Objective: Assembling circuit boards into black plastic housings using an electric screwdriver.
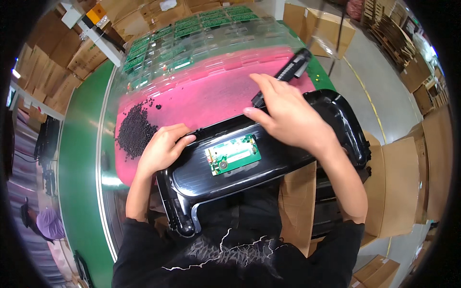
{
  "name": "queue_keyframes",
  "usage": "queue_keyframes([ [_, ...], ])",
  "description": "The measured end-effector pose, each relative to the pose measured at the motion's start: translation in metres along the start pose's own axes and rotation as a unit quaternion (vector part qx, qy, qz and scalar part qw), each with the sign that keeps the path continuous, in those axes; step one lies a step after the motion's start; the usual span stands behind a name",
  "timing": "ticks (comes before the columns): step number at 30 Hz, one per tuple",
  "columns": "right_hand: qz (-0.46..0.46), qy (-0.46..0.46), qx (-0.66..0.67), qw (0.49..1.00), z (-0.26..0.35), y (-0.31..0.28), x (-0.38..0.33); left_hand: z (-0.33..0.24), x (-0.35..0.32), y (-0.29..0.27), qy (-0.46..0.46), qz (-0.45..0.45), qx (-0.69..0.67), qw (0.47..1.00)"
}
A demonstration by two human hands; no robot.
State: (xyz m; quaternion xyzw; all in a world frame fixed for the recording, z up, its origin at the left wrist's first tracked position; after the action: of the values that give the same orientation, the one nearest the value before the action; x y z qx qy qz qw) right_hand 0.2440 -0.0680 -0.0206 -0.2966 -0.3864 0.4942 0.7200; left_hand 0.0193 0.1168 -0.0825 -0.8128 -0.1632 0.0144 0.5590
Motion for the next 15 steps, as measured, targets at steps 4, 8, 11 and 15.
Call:
queue_keyframes([
  [4, -0.159, -0.217, -0.005, 0.963, 0.071, 0.008, 0.004, 0.006, -0.012, -0.006, -0.016, -0.032, 0.033, 0.999],
  [8, -0.312, -0.260, -0.012, 0.914, 0.132, 0.017, -0.012, -0.028, -0.027, -0.032, -0.018, -0.108, 0.004, 0.994],
  [11, -0.343, -0.264, -0.015, 0.901, 0.124, 0.015, -0.031, -0.028, -0.056, -0.024, -0.032, -0.210, 0.008, 0.977],
  [15, -0.393, -0.288, 0.005, 0.873, 0.136, 0.018, -0.054, 0.003, -0.131, -0.028, -0.183, -0.345, 0.095, 0.916],
])
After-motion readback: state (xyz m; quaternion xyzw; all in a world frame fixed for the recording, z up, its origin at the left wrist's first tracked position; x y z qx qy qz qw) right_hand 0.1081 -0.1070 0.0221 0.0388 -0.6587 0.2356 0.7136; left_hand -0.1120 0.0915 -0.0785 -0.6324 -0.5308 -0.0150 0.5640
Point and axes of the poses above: each hand's wrist, its own x-axis towards the middle knuckle, its own y-axis out of the palm, z = x × y, the point moved 1 cm from there along x, towards the middle knuckle, and after that the axes turned 13 degrees about x, right-handed, at the moved point
